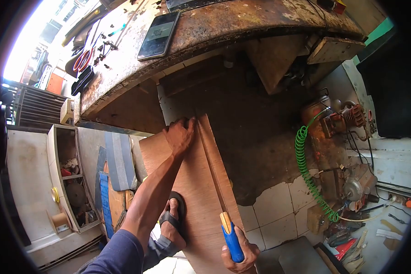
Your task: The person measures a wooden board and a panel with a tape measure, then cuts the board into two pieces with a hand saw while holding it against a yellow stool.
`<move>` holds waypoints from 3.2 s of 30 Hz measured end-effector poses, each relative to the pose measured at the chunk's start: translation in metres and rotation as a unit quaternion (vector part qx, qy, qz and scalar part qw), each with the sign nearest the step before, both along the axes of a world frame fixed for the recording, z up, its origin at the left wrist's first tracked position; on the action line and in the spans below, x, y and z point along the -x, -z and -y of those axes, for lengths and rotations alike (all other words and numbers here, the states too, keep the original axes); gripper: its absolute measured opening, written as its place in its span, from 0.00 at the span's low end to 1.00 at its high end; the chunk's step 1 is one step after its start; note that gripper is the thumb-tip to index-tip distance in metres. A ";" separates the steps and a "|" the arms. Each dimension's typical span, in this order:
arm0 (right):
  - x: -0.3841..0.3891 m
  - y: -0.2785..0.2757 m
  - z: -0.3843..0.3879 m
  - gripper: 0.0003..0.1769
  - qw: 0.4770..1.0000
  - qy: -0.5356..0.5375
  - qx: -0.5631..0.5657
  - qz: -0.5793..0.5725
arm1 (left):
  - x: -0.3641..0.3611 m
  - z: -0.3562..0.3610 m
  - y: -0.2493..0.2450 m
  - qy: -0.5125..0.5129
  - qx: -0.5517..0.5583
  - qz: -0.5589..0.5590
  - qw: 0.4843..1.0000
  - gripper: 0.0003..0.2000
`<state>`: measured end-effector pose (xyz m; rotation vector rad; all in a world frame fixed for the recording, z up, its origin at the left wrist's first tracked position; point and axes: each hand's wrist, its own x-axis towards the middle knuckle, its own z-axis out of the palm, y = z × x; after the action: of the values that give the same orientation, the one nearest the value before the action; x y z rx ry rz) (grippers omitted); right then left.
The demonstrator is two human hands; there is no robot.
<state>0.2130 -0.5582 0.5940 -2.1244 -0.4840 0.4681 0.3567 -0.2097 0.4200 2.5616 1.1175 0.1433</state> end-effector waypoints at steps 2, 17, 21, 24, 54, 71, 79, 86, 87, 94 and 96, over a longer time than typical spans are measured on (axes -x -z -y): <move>-0.017 0.001 -0.017 0.34 0.994 0.024 -0.063 0.081 | 0.000 0.000 0.002 0.002 -0.010 0.013 1.000 0.26; -0.052 0.020 -0.077 0.31 0.992 0.071 -0.067 -0.080 | 0.002 -0.004 0.012 0.007 -0.039 0.016 0.999 0.20; -0.010 -0.013 -0.028 0.33 0.995 0.067 -0.068 0.006 | 0.000 -0.005 0.010 0.000 -0.015 0.012 1.000 0.19; -0.036 0.011 -0.056 0.35 0.997 0.061 -0.056 0.013 | 0.001 -0.004 0.006 0.010 -0.049 0.052 0.997 0.18; 0.009 -0.019 -0.015 0.34 0.999 0.022 -0.019 0.016 | 0.005 -0.013 0.007 0.001 -0.005 -0.021 1.000 0.17; -0.053 0.029 -0.085 0.35 0.994 0.076 -0.061 -0.041 | 0.006 -0.014 0.000 0.005 -0.047 0.016 0.999 0.18; 0.003 -0.020 -0.004 0.35 0.999 0.024 0.001 0.028 | 0.005 -0.015 0.014 -0.007 -0.059 0.009 0.998 0.18; -0.012 0.001 -0.028 0.36 0.998 0.048 -0.015 -0.028 | 0.004 -0.013 0.003 -0.021 -0.036 0.004 0.999 0.18; 0.013 -0.017 0.009 0.36 0.999 0.032 0.005 -0.005 | -0.004 -0.020 0.003 -0.022 -0.041 0.006 0.999 0.18; -0.038 0.021 -0.058 0.34 0.994 0.081 -0.028 -0.071 | 0.007 -0.019 0.000 -0.019 -0.024 0.002 1.000 0.18; -0.031 0.007 -0.046 0.32 0.993 0.076 -0.019 -0.089 | 0.006 -0.014 0.007 -0.029 -0.023 -0.001 0.999 0.18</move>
<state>0.2436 -0.5120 0.5874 -2.0423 -0.2267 0.5502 0.3508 -0.1952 0.4135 2.5707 1.2019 0.1829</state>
